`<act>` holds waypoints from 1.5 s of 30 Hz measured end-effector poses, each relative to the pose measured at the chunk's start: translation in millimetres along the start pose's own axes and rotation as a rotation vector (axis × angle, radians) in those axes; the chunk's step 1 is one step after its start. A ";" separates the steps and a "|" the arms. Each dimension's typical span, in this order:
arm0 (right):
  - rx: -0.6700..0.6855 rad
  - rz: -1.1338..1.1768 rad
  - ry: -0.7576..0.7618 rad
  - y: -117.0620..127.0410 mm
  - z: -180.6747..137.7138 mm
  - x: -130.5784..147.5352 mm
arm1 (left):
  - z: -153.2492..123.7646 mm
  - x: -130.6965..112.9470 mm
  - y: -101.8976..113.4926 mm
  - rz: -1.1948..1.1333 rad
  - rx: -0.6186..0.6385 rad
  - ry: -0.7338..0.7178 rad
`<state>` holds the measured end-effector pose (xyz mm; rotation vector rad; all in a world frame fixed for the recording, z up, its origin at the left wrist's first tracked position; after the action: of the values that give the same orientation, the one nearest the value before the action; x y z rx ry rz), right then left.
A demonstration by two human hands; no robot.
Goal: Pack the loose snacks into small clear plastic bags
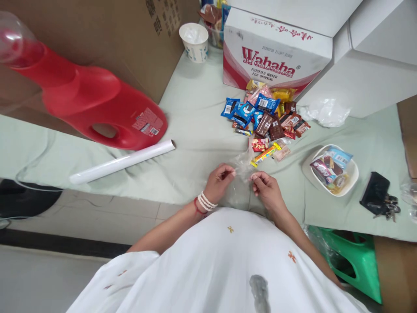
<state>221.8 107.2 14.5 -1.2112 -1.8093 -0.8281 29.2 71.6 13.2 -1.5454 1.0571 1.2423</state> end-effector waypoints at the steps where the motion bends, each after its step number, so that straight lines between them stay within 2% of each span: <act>1: -0.020 -0.001 -0.005 4.7 -1.1 -1.4 | 0.4 -0.9 6.1 -0.093 -0.030 0.064; 5: -0.113 -0.018 -0.033 35.0 -8.0 -9.4 | -1.2 -4.8 38.2 -0.380 -0.107 0.261; 7: -0.139 -0.067 -0.032 52.8 -11.2 -13.0 | -4.2 -5.6 54.3 -0.444 -0.131 0.306; 9: -0.107 -0.169 -0.026 67.3 -12.7 -14.0 | -8.7 -4.8 66.3 -0.447 -0.145 0.331; 12: -0.085 -0.310 0.021 81.6 -9.2 -6.8 | -15.5 -3.2 72.4 -0.394 -0.118 0.337; 14: -0.133 -0.329 0.057 85.4 -1.3 3.0 | -18.2 -2.4 69.2 -0.376 -0.075 0.342; 17: -0.208 -0.407 0.129 78.9 18.1 22.2 | -16.9 -2.0 59.3 -0.347 -0.006 0.337; 20: -0.297 -0.680 0.314 59.6 37.7 46.0 | -9.9 -0.8 48.5 -0.314 0.021 0.319; 22: -0.230 -0.853 0.416 38.9 47.5 56.0 | -4.0 0.8 43.2 -0.287 -0.028 0.313; 25: -0.016 -0.992 0.426 9.9 54.6 55.5 | 2.9 3.3 36.3 -0.154 -0.115 0.336; 27: 0.056 -0.955 0.401 1.0 54.2 50.0 | 5.5 4.3 31.4 -0.050 -0.115 0.356; 29: 0.059 -0.792 0.387 3.0 51.2 43.4 | 7.4 4.2 27.6 0.053 -0.057 0.351; 32: -0.052 -0.505 0.338 24.9 45.0 29.9 | 11.4 1.8 31.9 0.165 -0.040 0.256; 35: -0.201 -0.363 0.260 55.3 37.8 15.4 | 16.6 2.0 48.4 0.084 -0.181 0.171; 38: -0.367 -0.503 0.290 76.5 26.9 16.3 | 19.1 7.8 61.2 0.038 -0.251 0.193; 40: -0.475 -0.690 0.400 78.5 16.8 28.6 | 16.8 6.6 65.8 0.162 -0.310 0.137; 41: -0.483 -0.774 0.475 74.3 11.8 36.1 | 14.0 2.6 67.0 0.279 -0.359 0.065; 42: -0.437 -0.845 0.556 66.6 7.4 42.7 | 10.5 -3.2 66.5 0.423 -0.402 -0.031; 43: -0.335 -0.905 0.640 56.0 3.5 47.4 | 6.9 -9.8 63.8 0.570 -0.416 -0.138; 44: -0.188 -0.957 0.727 43.6 -0.5 49.1 | 3.8 -15.6 59.2 0.696 -0.376 -0.236; 45: -0.023 -1.000 0.808 31.3 -5.3 47.6 | 2.0 -19.3 53.5 0.785 -0.275 -0.309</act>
<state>241.5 133.3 61.6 0.1731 -1.6023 -1.5812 -25.3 61.1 25.9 -1.0775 1.3760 2.1551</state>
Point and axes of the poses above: each hand's wrist, its own z-axis towards the middle knuckle, its own y-axis out of the back of the hand, x = y × z, the point moved 4 cm from there along z, towards the middle knuckle, and after that the axes turned 7 degrees about -z, right-handed, at the moved point
